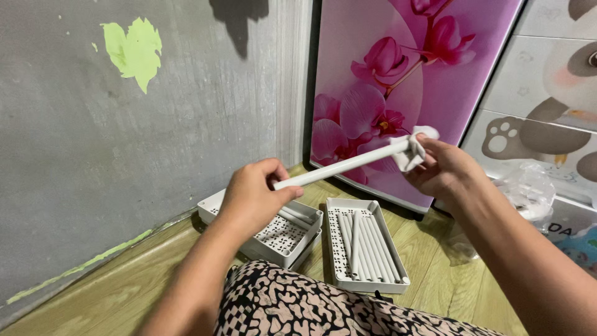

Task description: The person wipes white plastic rods with a cloth, then inserts them into the holes of a perforated plastic tray. They repeat this process for multiple rods and trays, stacking the assembled units.

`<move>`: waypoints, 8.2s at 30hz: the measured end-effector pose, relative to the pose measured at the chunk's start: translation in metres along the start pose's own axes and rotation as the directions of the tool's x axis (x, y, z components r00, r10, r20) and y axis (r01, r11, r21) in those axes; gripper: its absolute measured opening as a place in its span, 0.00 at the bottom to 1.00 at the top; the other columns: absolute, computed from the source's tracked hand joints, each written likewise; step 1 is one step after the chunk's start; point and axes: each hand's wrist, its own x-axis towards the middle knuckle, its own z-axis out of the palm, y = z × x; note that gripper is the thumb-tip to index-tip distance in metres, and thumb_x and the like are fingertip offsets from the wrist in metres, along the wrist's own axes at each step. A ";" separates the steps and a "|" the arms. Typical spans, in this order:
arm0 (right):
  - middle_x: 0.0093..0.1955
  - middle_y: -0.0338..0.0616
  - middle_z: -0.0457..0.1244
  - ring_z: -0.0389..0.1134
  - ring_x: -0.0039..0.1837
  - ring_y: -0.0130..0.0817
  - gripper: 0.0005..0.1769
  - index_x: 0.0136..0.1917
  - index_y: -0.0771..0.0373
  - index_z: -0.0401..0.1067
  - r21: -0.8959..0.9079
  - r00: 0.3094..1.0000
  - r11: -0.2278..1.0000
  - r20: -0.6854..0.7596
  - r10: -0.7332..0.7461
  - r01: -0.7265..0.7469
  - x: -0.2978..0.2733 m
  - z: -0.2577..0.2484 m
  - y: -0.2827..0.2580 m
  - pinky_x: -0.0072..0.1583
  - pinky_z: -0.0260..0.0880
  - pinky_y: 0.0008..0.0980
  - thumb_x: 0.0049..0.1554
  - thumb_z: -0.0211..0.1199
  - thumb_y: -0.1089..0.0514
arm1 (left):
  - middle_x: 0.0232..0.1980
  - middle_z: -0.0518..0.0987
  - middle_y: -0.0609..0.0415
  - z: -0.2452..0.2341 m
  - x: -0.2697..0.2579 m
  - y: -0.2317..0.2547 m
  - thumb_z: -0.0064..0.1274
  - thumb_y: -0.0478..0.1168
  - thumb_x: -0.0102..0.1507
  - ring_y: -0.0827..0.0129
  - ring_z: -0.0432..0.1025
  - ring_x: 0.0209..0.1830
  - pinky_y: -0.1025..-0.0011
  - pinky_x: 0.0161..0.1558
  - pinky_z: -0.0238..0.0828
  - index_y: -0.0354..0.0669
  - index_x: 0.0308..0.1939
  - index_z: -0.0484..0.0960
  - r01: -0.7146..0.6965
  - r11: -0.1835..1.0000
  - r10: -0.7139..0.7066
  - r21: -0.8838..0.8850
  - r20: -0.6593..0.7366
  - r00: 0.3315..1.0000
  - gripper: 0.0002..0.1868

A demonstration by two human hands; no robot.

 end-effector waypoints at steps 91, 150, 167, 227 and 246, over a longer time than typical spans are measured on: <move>0.38 0.45 0.65 0.65 0.36 0.31 0.21 0.54 0.69 0.71 -0.961 0.971 0.269 -0.002 0.241 -0.069 0.100 -0.145 0.182 0.41 0.73 0.33 0.62 0.60 0.47 | 0.72 0.71 0.45 0.221 0.129 -0.186 0.38 0.33 0.66 0.54 0.70 0.69 0.55 0.67 0.69 0.57 0.79 0.54 -0.137 0.739 -0.413 0.659 0.605 0.681 0.37; 0.53 0.47 0.69 0.75 0.52 0.36 0.09 0.54 0.64 0.72 -0.439 0.348 -0.071 0.791 -0.503 0.896 -0.093 0.040 0.079 0.52 0.78 0.30 0.59 0.60 0.68 | 0.32 0.83 0.47 0.066 0.039 -0.014 0.56 0.29 0.61 0.68 0.78 0.25 0.73 0.28 0.78 0.30 0.39 0.82 0.075 0.588 -0.259 -0.805 -0.099 0.961 0.05; 0.53 0.48 0.69 0.69 0.54 0.45 0.15 0.58 0.66 0.74 -0.140 -0.049 -0.497 0.937 -0.347 0.856 -0.101 0.026 0.073 0.63 0.63 0.48 0.56 0.62 0.66 | 0.31 0.85 0.45 0.057 0.014 0.035 0.55 0.29 0.60 0.65 0.81 0.25 0.72 0.27 0.75 0.29 0.36 0.84 0.086 0.641 -0.169 -0.763 -0.031 0.985 0.05; 0.47 0.43 0.72 0.72 0.50 0.41 0.13 0.52 0.61 0.79 -0.339 0.100 -0.476 0.883 -0.458 0.811 -0.075 0.034 0.051 0.64 0.62 0.49 0.54 0.62 0.66 | 0.29 0.83 0.45 0.008 0.034 0.045 0.45 0.36 0.67 0.66 0.78 0.22 0.70 0.27 0.80 0.32 0.43 0.78 0.060 0.629 -0.204 -0.775 -0.090 0.975 0.10; 0.53 0.48 0.69 0.69 0.54 0.46 0.12 0.58 0.66 0.77 -0.512 0.034 -0.486 0.712 -0.701 0.708 -0.072 0.011 0.017 0.53 0.69 0.44 0.61 0.61 0.64 | 0.31 0.83 0.44 -0.003 0.048 0.024 0.41 0.36 0.70 0.64 0.78 0.23 0.69 0.28 0.74 0.31 0.42 0.75 0.003 0.618 -0.307 -0.786 -0.238 0.921 0.10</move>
